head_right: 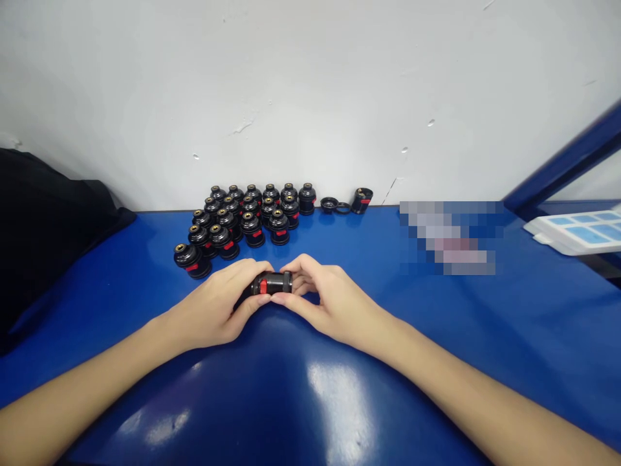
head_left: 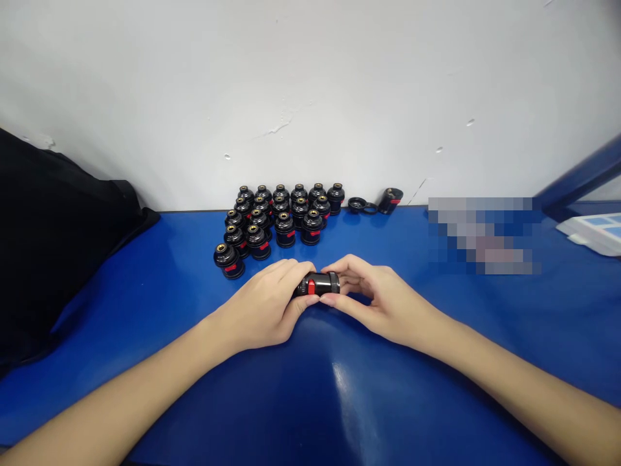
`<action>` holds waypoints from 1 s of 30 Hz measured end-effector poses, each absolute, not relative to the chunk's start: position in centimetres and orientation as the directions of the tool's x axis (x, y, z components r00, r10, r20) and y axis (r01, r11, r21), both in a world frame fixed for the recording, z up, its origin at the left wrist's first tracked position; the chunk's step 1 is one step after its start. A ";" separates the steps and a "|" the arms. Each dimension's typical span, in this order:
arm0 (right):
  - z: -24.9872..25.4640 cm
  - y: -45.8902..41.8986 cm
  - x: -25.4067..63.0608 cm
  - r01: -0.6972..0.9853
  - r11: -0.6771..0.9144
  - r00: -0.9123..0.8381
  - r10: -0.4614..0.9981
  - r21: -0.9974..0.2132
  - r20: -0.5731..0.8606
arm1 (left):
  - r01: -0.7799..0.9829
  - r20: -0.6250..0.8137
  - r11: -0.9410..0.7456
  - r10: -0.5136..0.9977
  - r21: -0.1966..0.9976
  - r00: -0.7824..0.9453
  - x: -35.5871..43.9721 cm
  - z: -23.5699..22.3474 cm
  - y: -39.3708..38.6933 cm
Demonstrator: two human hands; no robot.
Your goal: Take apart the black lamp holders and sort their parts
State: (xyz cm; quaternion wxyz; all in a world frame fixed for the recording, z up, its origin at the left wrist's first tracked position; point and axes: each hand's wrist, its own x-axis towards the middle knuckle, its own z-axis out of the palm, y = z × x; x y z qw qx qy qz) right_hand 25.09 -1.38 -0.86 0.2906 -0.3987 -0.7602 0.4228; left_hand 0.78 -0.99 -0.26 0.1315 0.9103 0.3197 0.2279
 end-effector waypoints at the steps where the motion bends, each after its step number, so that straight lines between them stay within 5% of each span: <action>1: -0.9 -1.4 25.1 0.361 0.332 -0.514 0.851 -0.872 0.111 | 0.521 0.327 -0.759 0.643 0.390 0.692 0.8 -0.2 -1.0; 14: -0.7 -1.4 25.3 0.367 0.580 -0.533 0.772 -0.727 0.346 | 0.511 0.303 -0.688 0.704 0.515 0.642 0.5 -0.3 -1.1; 20: -0.1 -1.2 25.0 0.449 0.430 -0.501 0.847 -0.783 0.178 | 0.516 0.345 -0.737 0.667 0.437 0.661 0.5 -0.3 -0.7; 25: -0.7 -0.8 25.1 0.394 0.501 -0.472 0.830 -0.771 0.298 | 0.529 0.351 -0.732 0.675 0.429 0.649 0.3 -0.5 -0.4; 30: -0.7 -0.6 25.4 0.421 0.441 -0.464 0.855 -0.793 0.230 | 0.546 0.336 -0.719 0.688 0.430 0.643 0.2 -0.5 -0.3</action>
